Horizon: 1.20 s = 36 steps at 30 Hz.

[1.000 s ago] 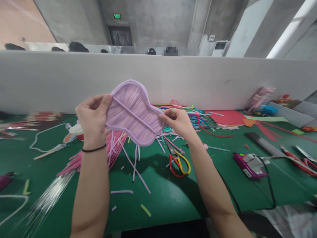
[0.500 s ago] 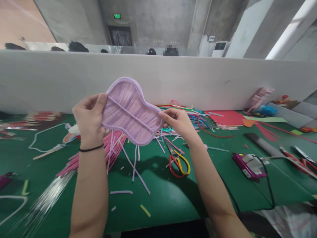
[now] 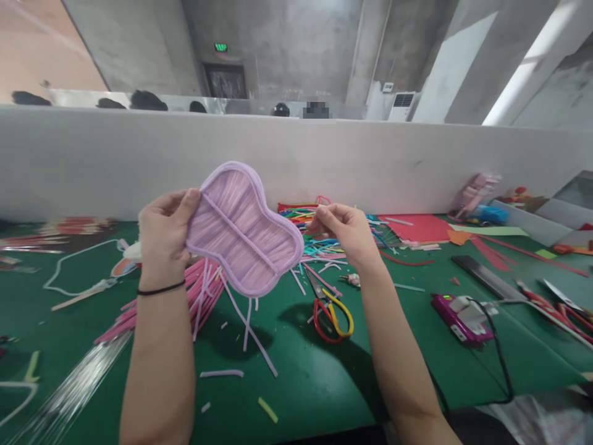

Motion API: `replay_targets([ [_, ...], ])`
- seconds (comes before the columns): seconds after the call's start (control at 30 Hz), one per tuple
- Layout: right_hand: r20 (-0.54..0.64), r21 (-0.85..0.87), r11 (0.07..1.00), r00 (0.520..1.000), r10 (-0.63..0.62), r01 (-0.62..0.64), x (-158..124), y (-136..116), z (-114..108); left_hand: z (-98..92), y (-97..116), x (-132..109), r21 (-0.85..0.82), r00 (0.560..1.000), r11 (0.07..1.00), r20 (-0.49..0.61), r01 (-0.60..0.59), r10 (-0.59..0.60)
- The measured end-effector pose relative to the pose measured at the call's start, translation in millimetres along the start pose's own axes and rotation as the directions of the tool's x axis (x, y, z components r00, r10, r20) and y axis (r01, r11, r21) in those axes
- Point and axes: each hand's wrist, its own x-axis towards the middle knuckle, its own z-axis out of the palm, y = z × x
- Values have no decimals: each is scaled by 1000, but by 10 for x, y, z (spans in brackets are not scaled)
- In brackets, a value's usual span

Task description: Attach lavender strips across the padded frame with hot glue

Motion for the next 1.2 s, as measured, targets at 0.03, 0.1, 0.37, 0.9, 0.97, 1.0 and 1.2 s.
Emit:
replay_targets([
  [0.03, 1, 3, 1000, 1000, -1, 1, -4, -4, -13, -17, 1, 6, 2, 999, 1000, 32, 21, -21],
  [0.1, 7, 2, 1000, 1000, 2, -2, -12, -11, -35, -43, 9, 10, 18, 993, 998, 97, 61, -63],
  [0.37, 40, 23, 999, 999, 33, -34, -62, -88, -40, -60, 27, -24, 100, 967, 991, 232, 86, -107],
  [0.9, -79, -169, 964, 972, -221, 205, -70, -78, 176, 130, 163, -292, 190, 928, 971, 365, -145, 67],
  [0.97, -24, -151, 963, 973, -228, 222, -87, -73, 240, 161, 254, -384, 176, 909, 964, 402, -197, 113],
  [1.0, 11, -141, 965, 975, -223, 222, -98, -75, 270, 175, 303, -436, 168, 898, 961, 420, -220, 132],
  [1.2, 31, -244, 927, 958, -285, 284, -193, -187, 346, 212, 502, -681, 207, 852, 896, 449, -393, 270],
])
